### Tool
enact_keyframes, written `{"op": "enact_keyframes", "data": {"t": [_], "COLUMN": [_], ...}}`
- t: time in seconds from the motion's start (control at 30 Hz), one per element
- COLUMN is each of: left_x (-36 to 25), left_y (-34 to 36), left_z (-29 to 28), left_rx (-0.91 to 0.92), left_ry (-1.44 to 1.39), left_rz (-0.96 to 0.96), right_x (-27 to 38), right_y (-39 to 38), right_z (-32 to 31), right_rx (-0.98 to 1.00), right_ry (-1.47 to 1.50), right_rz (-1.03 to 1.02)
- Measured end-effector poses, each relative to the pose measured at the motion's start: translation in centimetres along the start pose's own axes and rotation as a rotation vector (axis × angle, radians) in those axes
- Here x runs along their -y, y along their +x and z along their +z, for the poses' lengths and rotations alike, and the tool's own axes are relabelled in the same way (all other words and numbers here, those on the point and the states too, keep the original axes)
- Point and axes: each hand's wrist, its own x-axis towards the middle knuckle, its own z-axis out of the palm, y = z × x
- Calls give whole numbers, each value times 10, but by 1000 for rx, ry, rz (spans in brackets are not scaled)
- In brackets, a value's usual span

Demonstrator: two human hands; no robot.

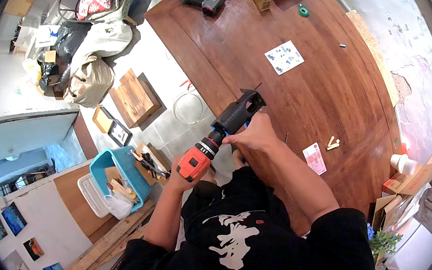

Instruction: The person reaches into a blue bin to retrieve tools, then positions wooden boards on the floor and uses a hand saw to cut them.

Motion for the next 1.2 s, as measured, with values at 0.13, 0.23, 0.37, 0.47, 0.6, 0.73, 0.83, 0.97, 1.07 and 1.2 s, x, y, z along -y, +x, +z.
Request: {"op": "enact_keyframes", "data": {"t": [0.13,0.23,0.37,0.47,0.6,0.73,0.83,0.97,1.07,1.2], "left_x": [-15,-36,-46,-53,-75,-84,-84,-100,-107,-116], "left_y": [2,10,3,-5,-1,3,-4,-1,-1,-2], "left_z": [-10,-11,-16,-21,-30,-32,-31,-35,-38,-41], "left_rx": [6,4,37,64,57,65,35,18,11,-79], "left_ry": [-1,12,89,161,-51,69,74,269,286,323], "left_rz": [57,75,75,84,21,58,69,158,163,251], "right_x": [16,11,33,49,62,50,57,63,78,94], "right_y": [-2,-4,-11,-20,-27,-26,-29,-34,-36,-39], "right_z": [-6,-20,-27,-35,-38,-41,-42,-47,-53,-60], "right_rx": [7,-4,-67,-47,-22,-74,-77,-66,-85,-123], "right_ry": [99,71,111,99,126,146,155,144,204,182], "right_rz": [-8,-139,-167,-177,-161,-252,-281,-302,-320,-403]}}
